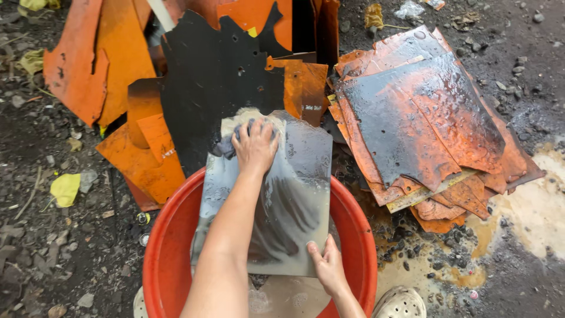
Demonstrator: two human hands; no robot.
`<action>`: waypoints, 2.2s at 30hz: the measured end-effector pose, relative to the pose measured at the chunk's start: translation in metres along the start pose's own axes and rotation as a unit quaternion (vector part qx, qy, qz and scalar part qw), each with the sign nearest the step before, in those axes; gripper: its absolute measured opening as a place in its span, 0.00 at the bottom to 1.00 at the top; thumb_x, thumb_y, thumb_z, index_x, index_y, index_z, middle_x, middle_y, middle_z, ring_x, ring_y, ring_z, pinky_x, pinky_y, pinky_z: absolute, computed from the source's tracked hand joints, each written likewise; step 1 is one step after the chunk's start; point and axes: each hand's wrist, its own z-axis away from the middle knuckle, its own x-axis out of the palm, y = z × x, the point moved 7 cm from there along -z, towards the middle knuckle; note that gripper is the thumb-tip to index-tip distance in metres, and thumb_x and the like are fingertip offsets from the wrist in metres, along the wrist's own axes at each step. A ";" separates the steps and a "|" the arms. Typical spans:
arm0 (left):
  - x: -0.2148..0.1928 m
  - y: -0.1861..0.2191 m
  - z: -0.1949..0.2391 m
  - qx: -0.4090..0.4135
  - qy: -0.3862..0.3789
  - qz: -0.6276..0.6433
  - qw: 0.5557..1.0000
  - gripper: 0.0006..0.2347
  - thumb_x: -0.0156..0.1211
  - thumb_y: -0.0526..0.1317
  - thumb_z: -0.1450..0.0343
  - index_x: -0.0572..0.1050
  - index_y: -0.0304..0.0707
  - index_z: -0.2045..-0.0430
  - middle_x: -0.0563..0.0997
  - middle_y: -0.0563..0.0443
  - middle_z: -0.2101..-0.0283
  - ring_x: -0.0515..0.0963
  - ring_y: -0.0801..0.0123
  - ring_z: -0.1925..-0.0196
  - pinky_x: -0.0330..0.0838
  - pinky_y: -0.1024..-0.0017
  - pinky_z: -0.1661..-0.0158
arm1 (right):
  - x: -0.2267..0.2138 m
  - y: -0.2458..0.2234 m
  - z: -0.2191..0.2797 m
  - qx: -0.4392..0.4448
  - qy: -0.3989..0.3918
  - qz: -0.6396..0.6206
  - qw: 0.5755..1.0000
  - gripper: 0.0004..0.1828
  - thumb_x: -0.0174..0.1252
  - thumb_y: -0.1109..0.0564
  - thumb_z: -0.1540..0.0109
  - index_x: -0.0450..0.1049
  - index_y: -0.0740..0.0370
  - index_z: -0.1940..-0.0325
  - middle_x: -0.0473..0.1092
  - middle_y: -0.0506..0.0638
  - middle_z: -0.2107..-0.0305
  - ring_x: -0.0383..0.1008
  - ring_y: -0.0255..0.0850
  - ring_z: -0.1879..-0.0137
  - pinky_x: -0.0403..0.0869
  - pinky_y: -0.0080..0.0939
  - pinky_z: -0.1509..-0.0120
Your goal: The person scrubs several flat, irregularly shaped tiles with a dark cloth while rinsing them in a red basin of water. They repeatedly dip, scrub, and rinse each tile, then place the cleaned pieces onto a nearby pile.
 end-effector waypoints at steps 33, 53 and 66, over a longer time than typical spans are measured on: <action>0.038 0.050 -0.042 0.062 -0.057 -0.002 0.996 0.16 0.63 0.48 0.30 0.75 0.55 0.48 0.69 0.58 0.35 0.62 0.50 0.31 0.56 0.33 0.40 | -0.004 -0.022 -0.011 0.016 0.044 0.185 0.982 0.19 0.60 0.52 0.35 0.69 0.61 0.44 0.69 0.58 0.72 0.61 0.40 0.67 0.69 0.44 0.59; -0.003 0.108 0.155 0.297 -0.184 0.101 0.932 0.18 0.64 0.44 0.35 0.76 0.51 0.49 0.68 0.58 0.33 0.62 0.51 0.32 0.56 0.36 0.39 | -0.012 0.007 -0.032 -0.040 0.021 0.156 0.987 0.22 0.63 0.50 0.40 0.65 0.63 0.50 0.65 0.47 0.77 0.59 0.34 0.70 0.65 0.41 0.66; 0.047 0.123 -0.006 0.107 -0.108 0.065 0.986 0.17 0.63 0.42 0.31 0.74 0.52 0.47 0.68 0.58 0.34 0.59 0.47 0.29 0.52 0.32 0.37 | -0.009 -0.005 -0.028 -0.056 0.044 0.147 0.987 0.20 0.61 0.51 0.39 0.68 0.63 0.48 0.64 0.50 0.76 0.59 0.38 0.70 0.66 0.42 0.64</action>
